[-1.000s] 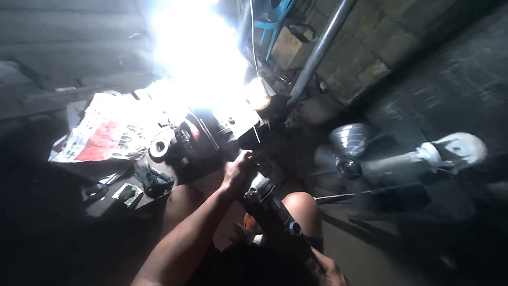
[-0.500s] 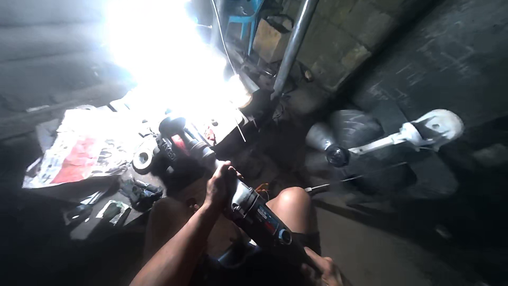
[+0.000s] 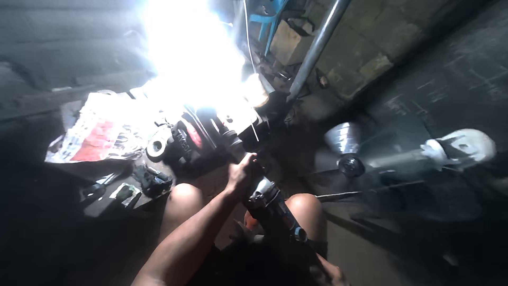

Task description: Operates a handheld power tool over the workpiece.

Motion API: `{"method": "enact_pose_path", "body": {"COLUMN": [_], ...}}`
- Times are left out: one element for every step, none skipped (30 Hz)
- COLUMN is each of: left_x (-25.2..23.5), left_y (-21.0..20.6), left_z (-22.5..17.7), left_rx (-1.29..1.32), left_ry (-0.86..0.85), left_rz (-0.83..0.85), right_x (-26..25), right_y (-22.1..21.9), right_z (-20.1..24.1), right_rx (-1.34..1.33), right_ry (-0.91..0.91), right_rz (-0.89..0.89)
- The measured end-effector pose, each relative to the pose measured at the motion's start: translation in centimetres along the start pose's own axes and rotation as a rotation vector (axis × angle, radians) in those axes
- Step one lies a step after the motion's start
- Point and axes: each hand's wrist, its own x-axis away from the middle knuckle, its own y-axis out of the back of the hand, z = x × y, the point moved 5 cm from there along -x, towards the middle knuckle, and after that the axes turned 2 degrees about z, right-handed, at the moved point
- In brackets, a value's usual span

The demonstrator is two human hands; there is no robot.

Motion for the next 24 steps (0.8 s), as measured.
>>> {"method": "enact_pose_path", "body": {"left_x": [-0.2, -0.5, -0.8, -1.1, -1.3, -1.4, -1.4, -1.5, -1.3, -1.0, -0.6, -0.1, 0.4, 0.9, 1.2, 1.4, 1.7, 1.8, 1.8, 1.9, 2.0, 2.0, 2.0, 2.0], "left_y": [-0.1, -0.1, 0.0, 0.0, -0.1, -0.2, -0.2, -0.3, -0.3, -0.3, -0.3, -0.4, -0.5, -0.5, -0.4, -0.2, -0.1, 0.3, 0.6, 0.9, 1.1, 1.4, 1.7, 1.8], "left_z": [-0.1, 0.0, 0.1, 0.2, 0.2, 0.3, 0.2, 0.2, 0.2, 0.0, -0.3, -0.5, -0.8, -0.9, -0.7, -0.3, -0.2, 0.2, 0.4, 0.5, 0.6, 0.8, 0.9, 1.0], "left_rx": [-0.037, -0.071, -0.112, -0.151, -0.182, -0.195, -0.218, -0.24, -0.259, -0.272, -0.261, -0.218, -0.156, -0.095, -0.032, 0.025, 0.052, 0.065, 0.054, 0.056, 0.062, 0.06, 0.052, 0.057], "left_ry": [-0.02, -0.036, -0.043, -0.039, -0.032, -0.021, -0.003, 0.019, 0.042, 0.063, 0.066, 0.047, 0.032, 0.037, 0.051, 0.073, 0.088, 0.087, 0.074, 0.06, 0.041, 0.022, 0.004, -0.007], "left_rz": [-0.022, -0.035, -0.041, -0.047, -0.056, -0.067, -0.077, -0.086, -0.091, -0.086, -0.084, -0.08, -0.069, -0.052, -0.012, 0.034, 0.064, 0.092, 0.11, 0.109, 0.106, 0.111, 0.109, 0.095], "right_x": [0.1, 0.1, 0.0, 0.0, 0.0, -0.1, -0.1, -0.1, -0.1, -0.1, 0.0, 0.0, 0.1, 0.1, 0.1, 0.2, 0.2, 0.3, 0.3, 0.3, 0.3, 0.3, 0.4, 0.5], "right_y": [0.0, 0.1, 0.1, 0.1, 0.1, 0.2, 0.3, 0.3, 0.4, 0.5, 0.5, 0.5, 0.5, 0.5, 0.5, 0.4, 0.4, 0.3, 0.3, 0.2, 0.2, 0.2, 0.2, 0.2], "right_z": [0.3, 0.5, 0.7, 0.8, 0.8, 0.8, 0.9, 1.1, 1.2, 1.1, 1.0, 0.8, 0.7, 0.6, 0.3, 0.1, -0.3, -0.7, -1.1, -1.4, -1.6, -1.6, -1.4, -1.2], "right_rx": [-0.011, -0.004, 0.004, 0.014, 0.017, 0.017, 0.013, 0.015, 0.023, 0.028, 0.031, 0.026, 0.025, 0.03, 0.035, 0.043, 0.056, 0.076, 0.096, 0.115, 0.134, 0.152, 0.172, 0.19], "right_ry": [-0.009, -0.018, -0.033, -0.049, -0.059, -0.068, -0.08, -0.086, -0.09, -0.096, -0.096, -0.08, -0.054, -0.027, -0.006, 0.009, 0.017, 0.016, 0.012, 0.011, 0.007, -0.005, -0.014, -0.027], "right_rz": [-0.003, -0.011, -0.014, -0.016, -0.023, -0.024, -0.023, -0.023, -0.031, -0.039, -0.041, -0.039, -0.035, -0.022, -0.009, 0.003, 0.008, 0.011, 0.015, 0.015, 0.018, 0.026, 0.033, 0.039]}}
